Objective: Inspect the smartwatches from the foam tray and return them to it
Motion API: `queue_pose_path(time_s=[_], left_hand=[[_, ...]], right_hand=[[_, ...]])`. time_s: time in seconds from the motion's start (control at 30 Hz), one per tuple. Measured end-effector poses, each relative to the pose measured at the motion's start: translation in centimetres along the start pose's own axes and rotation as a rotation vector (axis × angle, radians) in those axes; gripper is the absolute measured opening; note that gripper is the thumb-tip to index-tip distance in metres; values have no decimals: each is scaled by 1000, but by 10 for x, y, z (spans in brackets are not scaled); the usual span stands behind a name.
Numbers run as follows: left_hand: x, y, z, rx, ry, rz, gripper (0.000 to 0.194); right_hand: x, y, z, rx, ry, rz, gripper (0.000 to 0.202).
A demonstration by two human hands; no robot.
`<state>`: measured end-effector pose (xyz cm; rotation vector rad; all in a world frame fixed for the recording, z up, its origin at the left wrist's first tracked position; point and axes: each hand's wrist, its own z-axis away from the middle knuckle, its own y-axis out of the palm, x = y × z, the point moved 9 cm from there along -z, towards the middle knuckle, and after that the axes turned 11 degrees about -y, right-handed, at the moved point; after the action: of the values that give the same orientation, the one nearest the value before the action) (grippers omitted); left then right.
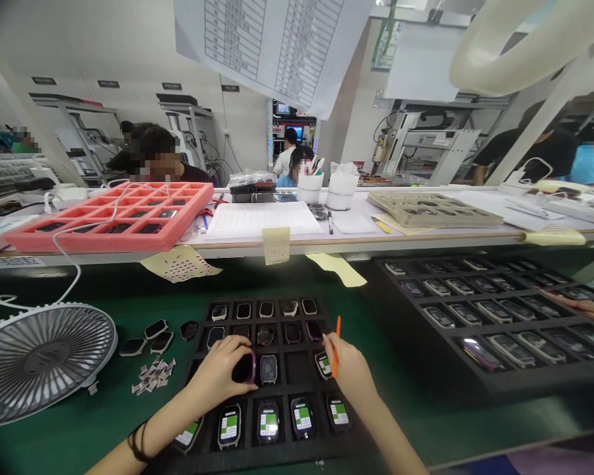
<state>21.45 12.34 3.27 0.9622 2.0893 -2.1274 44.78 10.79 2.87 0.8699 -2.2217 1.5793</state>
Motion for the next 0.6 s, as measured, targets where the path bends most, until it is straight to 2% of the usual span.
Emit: queue_pose_path(time_s=[0.17, 0.27, 0.37, 0.47, 0.6], left_hand=[[23, -15, 21, 18, -67, -94, 56], [32, -25, 40, 59, -111, -109, 37], [46, -24, 63, 201, -165, -150, 19], [56, -17, 81, 348, -164, -188, 33], [55, -11, 87, 447, -168, -271, 49]], right_hand=[[-13, 17, 17, 9, 1, 182, 43], [-15, 23, 15, 48, 19, 174, 38], [-18, 22, 11, 85, 63, 49, 33], [-17, 24, 10, 132, 80, -91, 32], [-9, 31, 11, 187, 55, -215, 39]])
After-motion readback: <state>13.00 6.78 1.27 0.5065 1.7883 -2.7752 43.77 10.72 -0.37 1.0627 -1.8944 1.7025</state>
